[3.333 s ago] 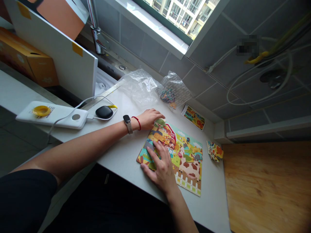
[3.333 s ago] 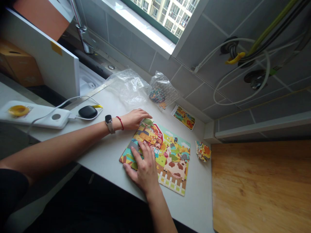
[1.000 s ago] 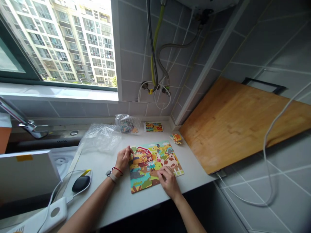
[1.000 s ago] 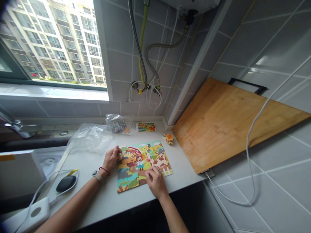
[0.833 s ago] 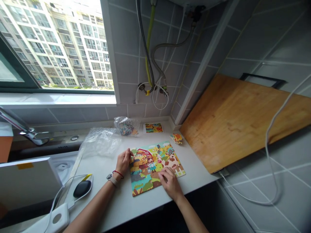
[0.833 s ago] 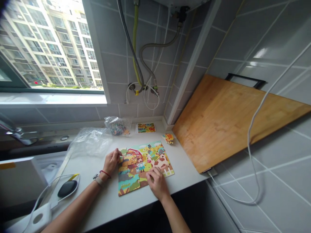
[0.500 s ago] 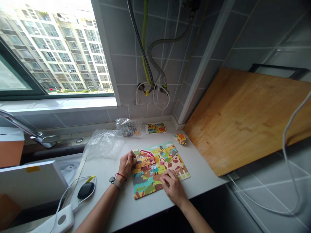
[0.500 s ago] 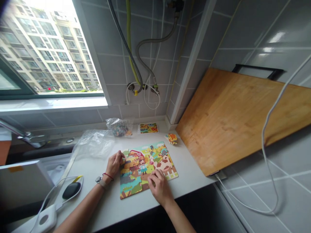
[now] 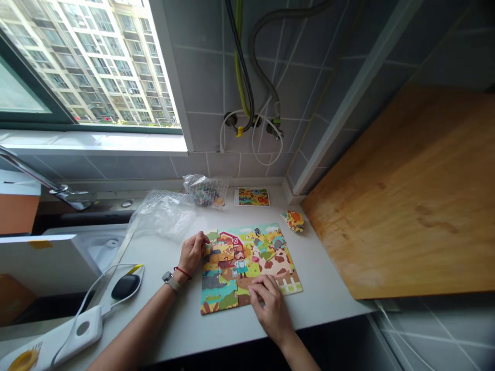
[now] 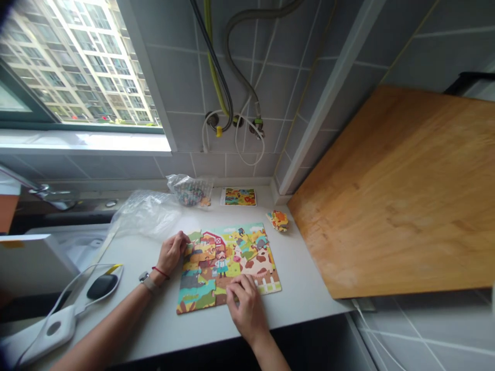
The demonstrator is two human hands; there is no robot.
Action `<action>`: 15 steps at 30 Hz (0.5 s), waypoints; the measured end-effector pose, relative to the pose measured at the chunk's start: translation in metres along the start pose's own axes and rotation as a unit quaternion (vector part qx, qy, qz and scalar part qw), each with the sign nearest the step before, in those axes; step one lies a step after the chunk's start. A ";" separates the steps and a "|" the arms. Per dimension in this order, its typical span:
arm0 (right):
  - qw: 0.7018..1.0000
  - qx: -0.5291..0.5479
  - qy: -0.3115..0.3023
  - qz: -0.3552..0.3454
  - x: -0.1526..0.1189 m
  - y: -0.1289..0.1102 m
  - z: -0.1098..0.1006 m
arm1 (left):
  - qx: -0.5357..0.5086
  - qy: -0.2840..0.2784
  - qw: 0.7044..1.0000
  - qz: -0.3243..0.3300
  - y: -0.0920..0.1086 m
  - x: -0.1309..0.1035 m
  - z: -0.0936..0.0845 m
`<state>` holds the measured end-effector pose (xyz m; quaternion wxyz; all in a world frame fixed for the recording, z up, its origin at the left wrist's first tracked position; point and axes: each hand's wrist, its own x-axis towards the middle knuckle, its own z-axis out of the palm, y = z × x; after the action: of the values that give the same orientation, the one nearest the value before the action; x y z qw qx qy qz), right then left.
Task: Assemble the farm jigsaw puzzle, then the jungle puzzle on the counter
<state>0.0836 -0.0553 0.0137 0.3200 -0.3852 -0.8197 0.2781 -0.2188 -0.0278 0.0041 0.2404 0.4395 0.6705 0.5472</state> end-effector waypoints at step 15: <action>0.999 -0.036 -0.012 -0.011 0.001 0.003 0.003 | 0.036 -0.030 0.997 0.058 0.010 0.012 0.000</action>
<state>0.0820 -0.0534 0.0106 0.2990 -0.3841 -0.8370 0.2499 -0.2212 -0.0177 0.0155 0.2122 0.5026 0.6554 0.5223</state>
